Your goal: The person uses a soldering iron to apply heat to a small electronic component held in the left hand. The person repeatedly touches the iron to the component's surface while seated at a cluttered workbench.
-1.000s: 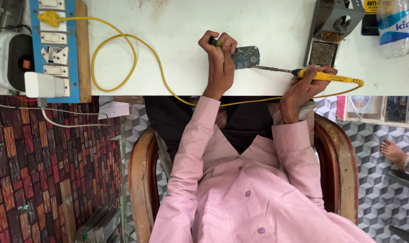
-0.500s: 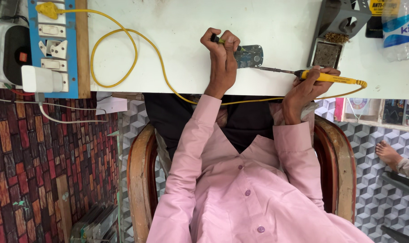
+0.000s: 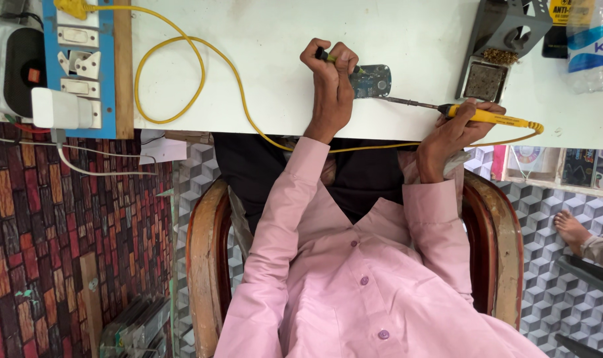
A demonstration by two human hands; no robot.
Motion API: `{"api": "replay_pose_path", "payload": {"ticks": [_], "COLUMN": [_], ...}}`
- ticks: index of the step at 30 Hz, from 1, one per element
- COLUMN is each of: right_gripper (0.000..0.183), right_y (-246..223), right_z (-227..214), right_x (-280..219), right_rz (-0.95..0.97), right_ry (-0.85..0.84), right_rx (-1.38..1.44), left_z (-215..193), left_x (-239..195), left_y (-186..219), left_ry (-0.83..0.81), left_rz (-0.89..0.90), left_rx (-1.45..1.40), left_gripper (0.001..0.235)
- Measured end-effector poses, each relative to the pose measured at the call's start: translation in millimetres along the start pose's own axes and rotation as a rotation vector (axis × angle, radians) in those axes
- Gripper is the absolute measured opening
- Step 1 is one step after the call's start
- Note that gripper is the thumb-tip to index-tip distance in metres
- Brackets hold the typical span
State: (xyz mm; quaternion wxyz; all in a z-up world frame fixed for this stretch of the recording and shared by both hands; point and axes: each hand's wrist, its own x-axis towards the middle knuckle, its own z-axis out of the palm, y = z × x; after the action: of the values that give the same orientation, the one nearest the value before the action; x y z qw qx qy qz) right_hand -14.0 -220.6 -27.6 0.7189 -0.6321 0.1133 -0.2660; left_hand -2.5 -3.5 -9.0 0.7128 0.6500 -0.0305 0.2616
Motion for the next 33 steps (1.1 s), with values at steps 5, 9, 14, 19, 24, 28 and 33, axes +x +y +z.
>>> {"api": "replay_pose_path", "payload": {"ticks": [5,9,14,19,24,28,33], "right_gripper": [0.008,0.008,0.009,0.011,0.014,0.014,0.016], "right_y": [-2.3,-3.7,-5.6,-3.8,-4.3,-7.1,-11.2], "right_z": [0.5,2.1,4.4,4.8,5.5,7.0,8.4], "right_x": [1.8,-0.2,0.4,-0.9,0.3,-1.0,-2.1], "right_rz": [0.002,0.006,-0.005,0.032,0.012,0.033,0.082], "right_ry": [-0.032,-0.058,-0.094,-0.068,-0.073,-0.09,-0.091], "right_rx": [-0.002,0.032,0.008,0.039,0.001,-0.015,0.018], "left_z": [1.5,0.7,1.9,0.5,1.2,1.5,1.4], "left_x": [0.4,-0.1,2.3,0.8,1.8,1.5,1.4], "left_y": [-1.0,-0.2,0.7,3.2,4.7,2.7,2.7], "left_ry": [0.005,0.008,0.011,0.015,0.016,0.012,0.005], "left_rz": [-0.016,-0.02,-0.009,-0.002,-0.011,-0.002,0.006], "left_rx": [0.027,-0.01,0.002,-0.009,0.035,-0.004,0.022], "left_gripper": [0.016,0.016,0.015,0.014,0.015,0.014,0.014]}}
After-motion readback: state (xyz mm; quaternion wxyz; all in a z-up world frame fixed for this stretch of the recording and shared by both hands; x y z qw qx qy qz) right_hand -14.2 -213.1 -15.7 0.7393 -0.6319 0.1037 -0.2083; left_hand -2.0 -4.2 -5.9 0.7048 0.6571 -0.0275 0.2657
